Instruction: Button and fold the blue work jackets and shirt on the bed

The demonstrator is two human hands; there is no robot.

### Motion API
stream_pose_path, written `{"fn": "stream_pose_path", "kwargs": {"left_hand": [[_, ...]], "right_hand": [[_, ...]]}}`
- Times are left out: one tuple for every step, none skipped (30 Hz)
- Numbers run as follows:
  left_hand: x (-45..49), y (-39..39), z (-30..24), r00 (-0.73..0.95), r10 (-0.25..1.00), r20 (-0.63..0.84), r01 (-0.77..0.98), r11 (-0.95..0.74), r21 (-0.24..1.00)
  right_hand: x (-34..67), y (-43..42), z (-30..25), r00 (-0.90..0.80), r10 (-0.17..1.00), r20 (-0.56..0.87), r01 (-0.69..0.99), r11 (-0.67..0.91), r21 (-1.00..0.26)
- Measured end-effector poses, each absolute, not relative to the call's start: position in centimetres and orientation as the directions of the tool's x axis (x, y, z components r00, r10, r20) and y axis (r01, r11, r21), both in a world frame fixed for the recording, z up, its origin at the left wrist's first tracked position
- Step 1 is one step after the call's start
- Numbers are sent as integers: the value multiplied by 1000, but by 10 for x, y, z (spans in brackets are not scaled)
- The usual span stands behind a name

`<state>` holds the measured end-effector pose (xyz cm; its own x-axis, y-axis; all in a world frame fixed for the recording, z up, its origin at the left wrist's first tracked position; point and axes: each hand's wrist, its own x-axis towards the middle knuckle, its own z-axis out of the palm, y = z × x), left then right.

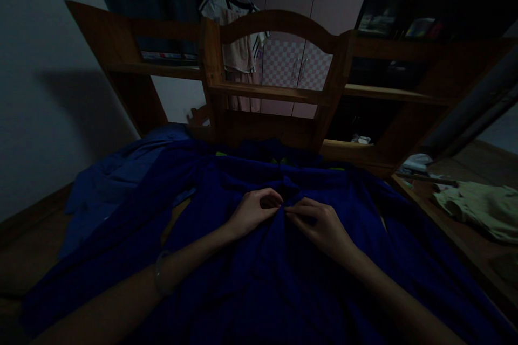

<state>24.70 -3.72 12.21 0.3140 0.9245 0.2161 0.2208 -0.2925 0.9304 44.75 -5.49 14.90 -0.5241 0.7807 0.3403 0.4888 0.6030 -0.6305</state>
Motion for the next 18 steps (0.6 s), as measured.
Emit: {"fn": "stream_pose_path", "kwargs": {"left_hand": [[248,-39,122,312,924,219,216,-294,931],[249,-41,123,312,924,221,212,-295,932],[250,-42,123,313,923,222,208,-295,932],[252,-44,123,313,923,223,203,-294,934],[253,-45,123,312,924,222,195,-291,937],[254,-46,123,311,925,219,184,-285,941],[255,-47,123,310,926,214,169,-275,946],[255,-48,124,309,928,208,149,-263,953],[255,-48,124,307,931,198,129,-247,960],[256,-48,124,302,935,187,109,-229,967],[256,-48,124,297,938,177,89,-212,973],[255,-48,124,292,942,165,71,-193,979],[255,-48,124,286,947,147,54,-169,984],[255,-47,124,280,952,126,40,-142,989],[256,-47,123,272,956,105,29,-117,993],[256,-47,123,264,961,88,23,-97,995],[256,-47,122,251,965,72,25,-81,996],[257,-48,122,236,970,58,31,-67,997]], "right_hand": [[448,-55,150,-506,789,348,485,594,-642],[448,-55,150,-487,802,347,483,578,-658],[448,-54,151,-468,817,336,482,555,-678],[448,-54,152,-452,834,316,481,526,-701],[448,-53,152,-442,849,289,476,495,-727],[448,-52,152,-438,861,260,467,465,-753],[448,-51,152,-441,866,234,454,440,-775],[449,-50,151,-447,869,214,440,422,-793],[449,-49,151,-451,870,198,429,406,-807],[450,-48,150,-453,872,186,422,394,-816],[450,-46,149,-453,874,177,420,385,-822],[451,-45,148,-452,876,171,420,378,-825],[452,-44,147,-450,878,166,423,372,-826],[453,-43,145,-449,879,160,425,368,-827],[454,-42,144,-453,878,155,425,365,-829],[454,-41,143,-457,877,149,421,361,-832],[455,-40,142,-463,875,142,416,356,-837],[455,-40,141,-468,873,137,410,351,-842]]}}
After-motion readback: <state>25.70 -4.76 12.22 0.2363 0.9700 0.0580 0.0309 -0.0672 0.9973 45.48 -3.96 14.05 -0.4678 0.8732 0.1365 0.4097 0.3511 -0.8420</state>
